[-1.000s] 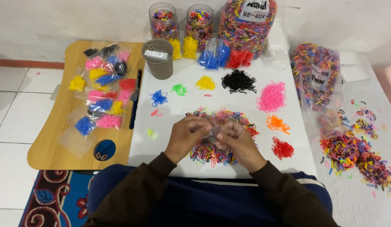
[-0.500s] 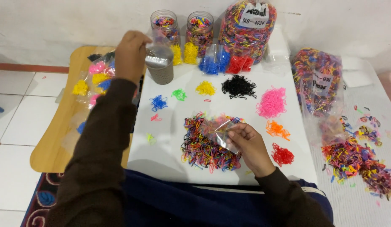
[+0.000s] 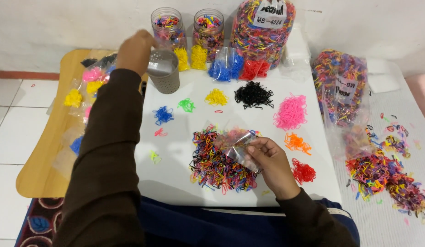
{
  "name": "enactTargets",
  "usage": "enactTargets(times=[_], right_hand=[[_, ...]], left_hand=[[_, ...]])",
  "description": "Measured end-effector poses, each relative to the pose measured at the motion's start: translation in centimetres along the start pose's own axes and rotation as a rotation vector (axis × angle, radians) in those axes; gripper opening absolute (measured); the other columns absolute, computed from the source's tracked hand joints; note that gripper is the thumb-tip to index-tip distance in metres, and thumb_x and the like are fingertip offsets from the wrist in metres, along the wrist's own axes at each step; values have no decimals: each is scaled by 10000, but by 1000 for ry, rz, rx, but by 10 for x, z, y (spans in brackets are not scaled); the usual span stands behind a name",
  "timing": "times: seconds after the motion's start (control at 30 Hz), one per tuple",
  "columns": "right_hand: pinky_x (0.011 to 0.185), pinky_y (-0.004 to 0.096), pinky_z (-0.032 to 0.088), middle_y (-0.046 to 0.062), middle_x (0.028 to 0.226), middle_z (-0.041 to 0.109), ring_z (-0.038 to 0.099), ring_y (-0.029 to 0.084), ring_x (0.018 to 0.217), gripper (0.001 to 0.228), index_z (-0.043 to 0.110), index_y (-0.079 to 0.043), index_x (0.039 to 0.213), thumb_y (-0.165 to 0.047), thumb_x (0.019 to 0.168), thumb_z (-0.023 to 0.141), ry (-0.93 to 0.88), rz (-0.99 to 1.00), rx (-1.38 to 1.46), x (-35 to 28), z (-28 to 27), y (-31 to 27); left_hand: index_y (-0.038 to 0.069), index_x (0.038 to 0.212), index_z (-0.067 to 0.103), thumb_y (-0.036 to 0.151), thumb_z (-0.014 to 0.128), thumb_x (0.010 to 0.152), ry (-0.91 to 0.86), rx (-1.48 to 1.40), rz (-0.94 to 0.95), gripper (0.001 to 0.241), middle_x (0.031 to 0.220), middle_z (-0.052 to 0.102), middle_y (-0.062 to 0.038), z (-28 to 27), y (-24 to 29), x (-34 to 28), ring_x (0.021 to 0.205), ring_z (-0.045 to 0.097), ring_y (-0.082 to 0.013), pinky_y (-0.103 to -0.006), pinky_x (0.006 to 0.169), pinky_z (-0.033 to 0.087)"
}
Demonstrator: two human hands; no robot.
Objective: The person sits on the floor and sorts a large pile of mixed-color rubber bands by hand into separate color piles on a white table. They then place the sorted black rubber bands into a small plastic bag.
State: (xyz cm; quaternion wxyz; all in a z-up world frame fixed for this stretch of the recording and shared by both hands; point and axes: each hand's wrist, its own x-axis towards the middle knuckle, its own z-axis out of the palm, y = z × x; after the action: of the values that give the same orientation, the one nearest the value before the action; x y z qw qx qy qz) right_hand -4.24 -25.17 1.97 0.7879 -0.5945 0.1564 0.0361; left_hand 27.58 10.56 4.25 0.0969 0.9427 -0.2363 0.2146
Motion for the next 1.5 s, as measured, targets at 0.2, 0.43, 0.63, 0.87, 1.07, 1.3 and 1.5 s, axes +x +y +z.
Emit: enactTargets(times=[0.2,0.43,0.63,0.87,1.07,1.3,1.5], right_hand=[[636,267,619,111,876,634,704,194,729,188,657,39,1083,-16,912,713,32,-61,-5,4,-2,14],[634,269,619,121,866,639,702,195,723,183,657,50,1077,-16,914,709,40,-57,-13,3,1,12],[614,235,597,109,879,630,684,162,730,182,660,43,1082,-31,923,707,27,-72,-31,6,2,7],[569,248,593,107,861,653,668,146,700,215,707,49,1067,-51,884,761,-95,-30,-107,-1,14,-2],[617,268,598,113,861,701,686,149,726,345,706,28,1115,-46,807,844,-123,-48,-147,-6,14,-14],[622,266,602,134,850,719,687,145,682,252,703,66,1100,-85,906,756,-97,41,-44,19,-8,31],[445,238,533,119,677,602,610,151,553,178,702,59,926,-106,917,769,70,29,-175,18,-2,19]], left_hand=[[182,941,789,256,605,991,-243,222,-76,204,954,728,-69,90,-41,-7,944,752,-299,-449,845,587],[163,986,801,480,484,1059,-99,205,34,454,1190,732,-107,64,-13,-13,1191,650,-314,-428,1056,455],[107,1205,572,546,543,1084,238,79,57,456,1285,623,-150,34,39,-20,1255,576,-372,-580,1088,362],[18,1470,412,585,502,930,-644,-1253,-227,788,1413,523,-262,-49,238,-128,1342,501,-438,-610,1110,406],[-28,1267,630,334,732,927,-687,-1458,-608,507,1225,649,-280,-47,253,-170,1054,734,-404,-474,855,620],[6,1073,652,132,760,924,-332,-1633,-908,223,978,729,-156,-46,239,-184,930,785,-292,-313,765,641],[-120,1227,646,104,744,913,-337,-1591,-1015,398,1088,736,-283,-46,236,-182,936,764,-363,-366,768,646]])
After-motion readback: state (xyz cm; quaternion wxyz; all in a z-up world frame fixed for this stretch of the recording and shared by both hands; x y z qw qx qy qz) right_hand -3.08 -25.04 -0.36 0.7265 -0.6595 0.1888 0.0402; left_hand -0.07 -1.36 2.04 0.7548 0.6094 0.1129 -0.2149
